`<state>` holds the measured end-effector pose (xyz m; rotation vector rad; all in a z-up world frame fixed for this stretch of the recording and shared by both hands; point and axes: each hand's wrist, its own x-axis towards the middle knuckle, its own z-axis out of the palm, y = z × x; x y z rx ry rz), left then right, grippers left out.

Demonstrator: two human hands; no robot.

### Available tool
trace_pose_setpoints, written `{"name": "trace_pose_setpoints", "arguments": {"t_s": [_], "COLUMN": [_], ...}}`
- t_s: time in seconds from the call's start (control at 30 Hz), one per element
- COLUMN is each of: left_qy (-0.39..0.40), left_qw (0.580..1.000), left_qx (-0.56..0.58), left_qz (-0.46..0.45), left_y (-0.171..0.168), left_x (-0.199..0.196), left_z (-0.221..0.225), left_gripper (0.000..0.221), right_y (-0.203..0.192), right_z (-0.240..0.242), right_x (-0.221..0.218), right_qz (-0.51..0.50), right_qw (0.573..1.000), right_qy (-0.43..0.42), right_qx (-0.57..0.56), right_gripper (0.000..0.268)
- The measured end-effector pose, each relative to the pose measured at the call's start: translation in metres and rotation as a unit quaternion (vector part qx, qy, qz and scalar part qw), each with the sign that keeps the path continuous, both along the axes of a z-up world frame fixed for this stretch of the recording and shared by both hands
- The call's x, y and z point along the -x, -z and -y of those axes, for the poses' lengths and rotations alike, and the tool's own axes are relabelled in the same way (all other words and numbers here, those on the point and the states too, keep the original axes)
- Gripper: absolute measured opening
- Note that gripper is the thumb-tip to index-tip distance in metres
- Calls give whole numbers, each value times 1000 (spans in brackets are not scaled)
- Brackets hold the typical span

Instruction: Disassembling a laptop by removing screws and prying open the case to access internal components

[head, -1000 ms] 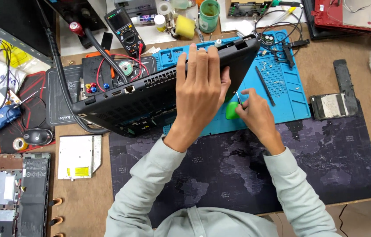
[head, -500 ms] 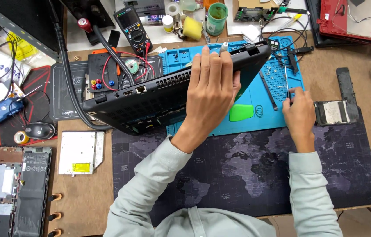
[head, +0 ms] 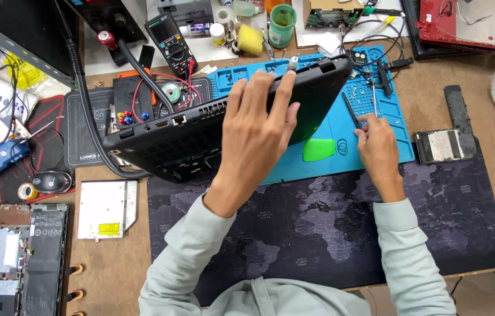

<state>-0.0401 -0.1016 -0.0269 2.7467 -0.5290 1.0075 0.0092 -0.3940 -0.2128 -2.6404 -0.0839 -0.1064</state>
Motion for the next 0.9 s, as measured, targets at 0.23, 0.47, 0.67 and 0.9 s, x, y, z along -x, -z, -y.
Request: {"name": "trace_pose_setpoints", "arguments": {"t_s": [0.23, 0.47, 0.67, 0.9], "left_qy": [4, -14, -46, -43], "left_qw": [997, 997, 995, 995], "left_qx": [60, 56, 79, 86], "left_qz": [-51, -55, -37, 9], "left_y": [-15, -25, -28, -12], "left_x": [20, 47, 64, 68], "left_z": [-36, -75, -101, -106], "left_gripper": [28, 26, 22, 24], "right_y": [0, -80, -189, -237], "right_z": [-3, -23, -80, -163], "right_x": [-2, -8, 18, 17], "right_qz": [-22, 115, 304, 175], "right_qw": [1000, 992, 920, 863], "right_qy": [9, -13, -97, -338], "right_qx": [-1, -42, -226, -333], "right_gripper": [28, 10, 5, 9]}}
